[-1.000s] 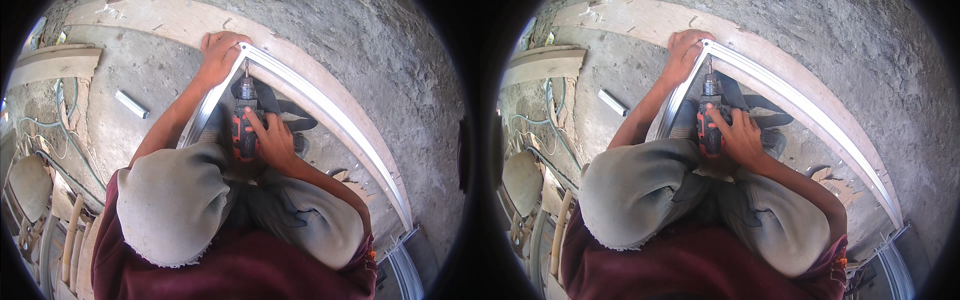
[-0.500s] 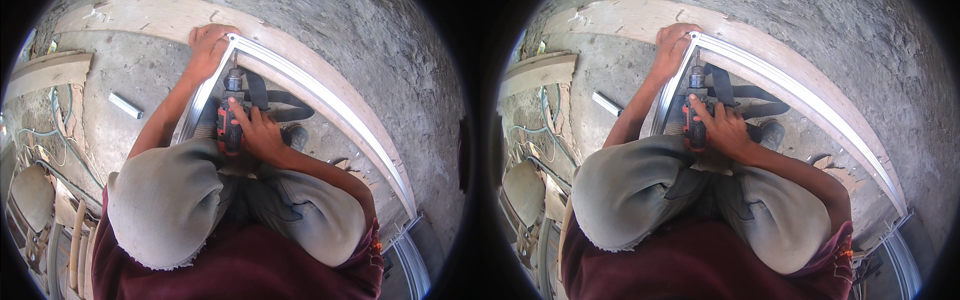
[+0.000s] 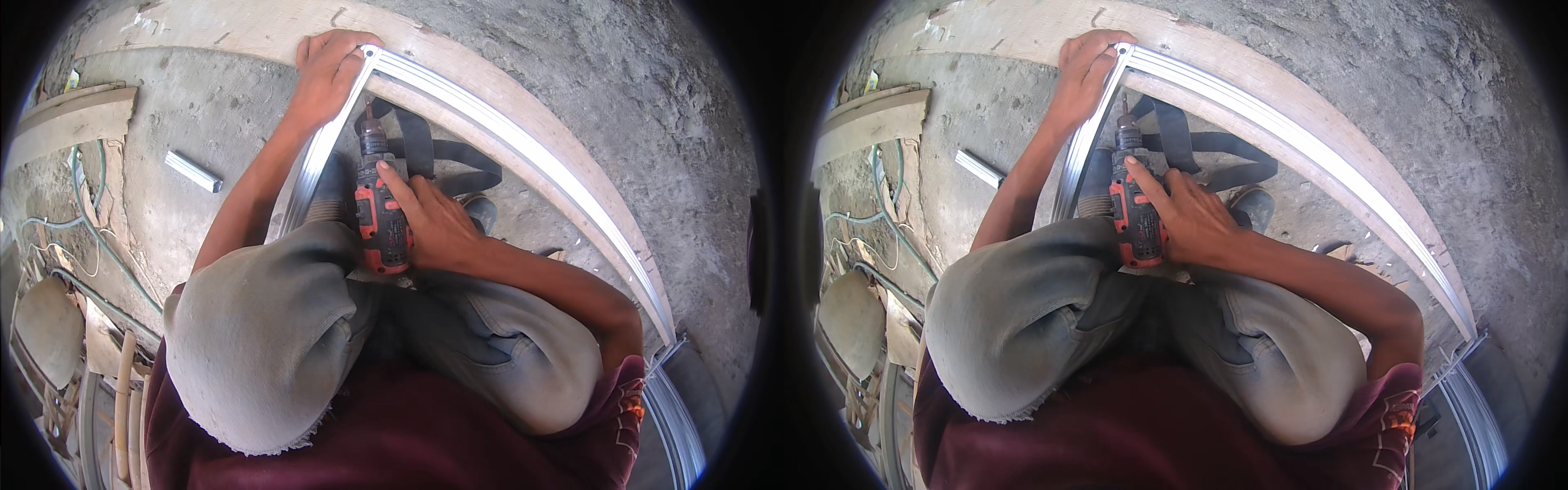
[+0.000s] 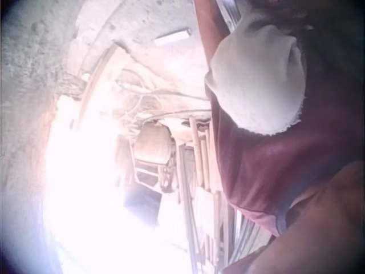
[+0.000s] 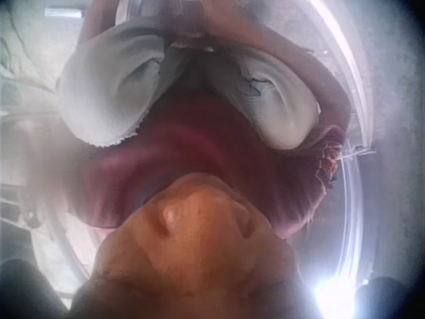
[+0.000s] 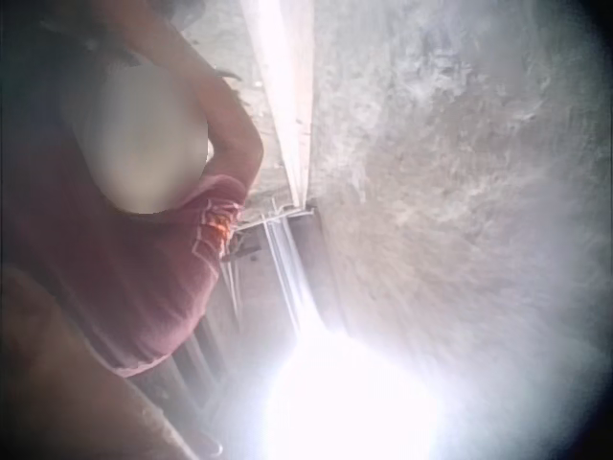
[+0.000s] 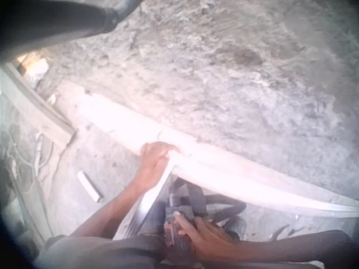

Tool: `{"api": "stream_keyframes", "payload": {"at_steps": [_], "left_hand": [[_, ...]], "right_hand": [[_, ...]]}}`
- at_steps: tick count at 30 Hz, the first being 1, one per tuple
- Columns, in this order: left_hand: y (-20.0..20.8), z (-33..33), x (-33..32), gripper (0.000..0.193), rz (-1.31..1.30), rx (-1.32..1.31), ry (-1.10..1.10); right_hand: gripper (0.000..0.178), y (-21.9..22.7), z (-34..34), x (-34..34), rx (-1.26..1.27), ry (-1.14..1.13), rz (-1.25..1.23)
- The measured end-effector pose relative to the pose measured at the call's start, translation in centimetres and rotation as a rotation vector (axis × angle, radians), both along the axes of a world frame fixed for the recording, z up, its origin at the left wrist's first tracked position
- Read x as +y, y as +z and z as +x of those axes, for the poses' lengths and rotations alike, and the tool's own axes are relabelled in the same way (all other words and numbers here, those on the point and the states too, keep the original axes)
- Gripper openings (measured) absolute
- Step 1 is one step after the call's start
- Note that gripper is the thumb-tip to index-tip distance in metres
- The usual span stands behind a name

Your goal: The person assembles a rectangular metal frame on the floor using a cordless drill to fasten the corners. They then measure and mark the frame with a tape measure and pen.

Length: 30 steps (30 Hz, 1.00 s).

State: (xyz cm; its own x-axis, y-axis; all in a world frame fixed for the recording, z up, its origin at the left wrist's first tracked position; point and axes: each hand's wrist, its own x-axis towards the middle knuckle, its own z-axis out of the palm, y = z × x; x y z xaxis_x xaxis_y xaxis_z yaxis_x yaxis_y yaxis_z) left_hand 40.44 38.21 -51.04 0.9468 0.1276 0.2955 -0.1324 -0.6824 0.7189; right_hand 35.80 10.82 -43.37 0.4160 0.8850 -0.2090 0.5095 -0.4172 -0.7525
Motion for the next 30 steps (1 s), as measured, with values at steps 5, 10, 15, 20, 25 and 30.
{"api": "stream_keyframes", "payload": {"at_steps": [5,10,15,20,25,30], "left_hand": [[-0.5,-0.3,0.3,0.036,0.005,-0.027,0.004],[-0.3,-0.1,0.1,0.035,-0.017,-0.026,-0.008],[-0.5,-0.2,0.1,0.034,0.001,-0.053,0.013],[-0.2,-0.1,0.1,0.037,0.018,-0.009,0.012],[-0.1,-0.3,0.0,0.037,0.000,-0.004,0.021],[-0.3,-0.3,0.1,0.038,0.028,-0.009,0.026]], "right_hand": [[0.114,1.4,0.2,-0.2,-0.024,0.092,-0.111],[0.115,1.8,0.4,1.1,-0.106,0.153,-0.170],[0.111,1.8,-0.9,2.6,-0.111,0.056,-0.150],[0.110,1.2,-1.6,3.0,-0.114,0.030,-0.150],[0.111,1.3,-1.7,3.7,-0.060,-0.017,-0.157],[0.110,1.1,-2.0,3.8,-0.036,-0.066,-0.133]]}}
